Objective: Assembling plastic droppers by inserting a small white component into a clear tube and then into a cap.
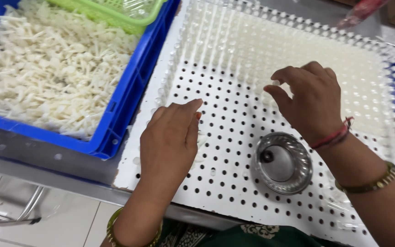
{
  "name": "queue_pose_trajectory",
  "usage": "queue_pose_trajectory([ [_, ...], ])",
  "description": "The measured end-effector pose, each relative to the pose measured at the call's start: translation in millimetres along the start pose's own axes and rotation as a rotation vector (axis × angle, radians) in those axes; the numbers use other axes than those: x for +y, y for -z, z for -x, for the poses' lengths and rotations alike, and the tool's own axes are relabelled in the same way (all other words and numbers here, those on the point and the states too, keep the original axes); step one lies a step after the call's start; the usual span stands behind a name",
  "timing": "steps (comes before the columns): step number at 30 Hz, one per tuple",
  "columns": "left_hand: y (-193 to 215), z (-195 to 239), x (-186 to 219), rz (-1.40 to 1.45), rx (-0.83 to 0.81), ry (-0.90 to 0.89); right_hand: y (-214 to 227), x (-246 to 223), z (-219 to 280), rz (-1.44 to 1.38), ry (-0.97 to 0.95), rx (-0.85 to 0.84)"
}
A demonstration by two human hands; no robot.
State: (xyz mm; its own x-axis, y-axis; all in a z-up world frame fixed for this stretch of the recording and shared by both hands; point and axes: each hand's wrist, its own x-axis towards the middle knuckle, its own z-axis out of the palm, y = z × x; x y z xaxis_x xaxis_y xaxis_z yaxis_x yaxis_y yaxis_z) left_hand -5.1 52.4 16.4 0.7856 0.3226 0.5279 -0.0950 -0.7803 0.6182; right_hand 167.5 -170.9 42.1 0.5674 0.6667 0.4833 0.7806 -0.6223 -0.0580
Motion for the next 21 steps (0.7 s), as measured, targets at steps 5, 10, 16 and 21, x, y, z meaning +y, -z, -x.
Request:
queue_pose_trajectory([
  [5, 3.5, 3.3, -9.1, -0.129, -0.187, -0.049, -34.3, 9.6, -8.3, 0.208, 0.048, -0.068],
  [10, -14.1, 17.1, -8.3, -0.305, -0.277, -0.170, 3.8, 19.2, 4.0, 0.220, 0.062, -0.056],
  [16, -23.8, 20.7, -6.6, -0.422, -0.367, -0.162, 90.6, 62.4, 75.6, 0.040, -0.233, -0.178],
  [21, -24.6, 22.4, -5.4, -0.351, -0.303, -0.173, 103.5, 88.7, 145.5, 0.122, -0.778, -0.388],
])
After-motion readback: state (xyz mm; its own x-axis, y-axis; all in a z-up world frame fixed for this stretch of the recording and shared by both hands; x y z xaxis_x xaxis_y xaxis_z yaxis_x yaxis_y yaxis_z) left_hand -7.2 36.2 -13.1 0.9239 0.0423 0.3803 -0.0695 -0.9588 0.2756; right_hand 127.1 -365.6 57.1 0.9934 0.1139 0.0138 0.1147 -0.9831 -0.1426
